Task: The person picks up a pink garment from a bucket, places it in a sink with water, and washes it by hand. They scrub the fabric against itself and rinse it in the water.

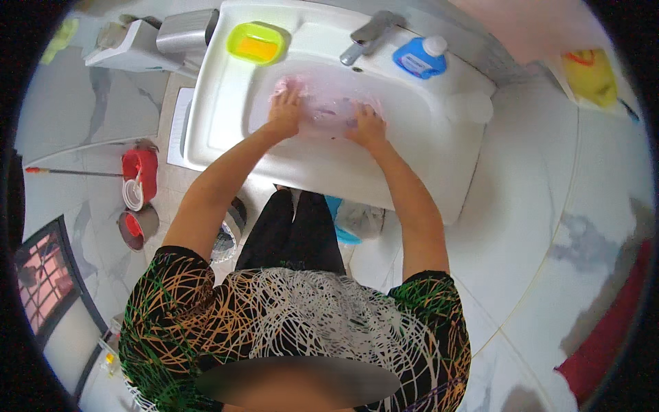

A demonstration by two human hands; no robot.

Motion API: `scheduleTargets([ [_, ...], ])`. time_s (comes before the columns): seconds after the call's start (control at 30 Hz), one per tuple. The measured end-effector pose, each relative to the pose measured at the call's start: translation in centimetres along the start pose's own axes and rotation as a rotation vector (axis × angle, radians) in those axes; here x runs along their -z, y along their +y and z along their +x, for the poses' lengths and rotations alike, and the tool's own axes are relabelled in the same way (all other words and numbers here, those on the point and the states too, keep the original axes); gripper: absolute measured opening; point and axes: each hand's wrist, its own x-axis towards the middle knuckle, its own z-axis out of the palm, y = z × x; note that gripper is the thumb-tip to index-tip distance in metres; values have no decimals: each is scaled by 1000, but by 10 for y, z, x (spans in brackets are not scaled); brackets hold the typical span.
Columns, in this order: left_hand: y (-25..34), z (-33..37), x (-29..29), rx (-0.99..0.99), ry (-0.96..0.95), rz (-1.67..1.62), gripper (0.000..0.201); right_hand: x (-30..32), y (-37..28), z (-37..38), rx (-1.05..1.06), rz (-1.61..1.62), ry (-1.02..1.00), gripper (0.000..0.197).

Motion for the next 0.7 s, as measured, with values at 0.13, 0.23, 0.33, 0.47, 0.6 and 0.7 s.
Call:
scheduleTargets([
  [0.13,13,-11,32,73,-122,-93,81,18,42,-28,-36,115,-55,78],
  [0.23,-30,14,22,-147,-10,-302,72,38,50,-11,63,28,30,85],
  [0.33,-21,15,53,-84,44,-398,70,53,60,-17,74,25,50,80],
  [0.47,-32,28,92,-161,262,-518,58,94,75,-36,225,-182,-35,69],
  [0.6,-45,31,126,-189,313,-800,38,135,70,-15,353,-465,-32,37],
  [0.7,-47,28,166,-226,244,-920,46,178,62,-26,291,-334,123,29],
])
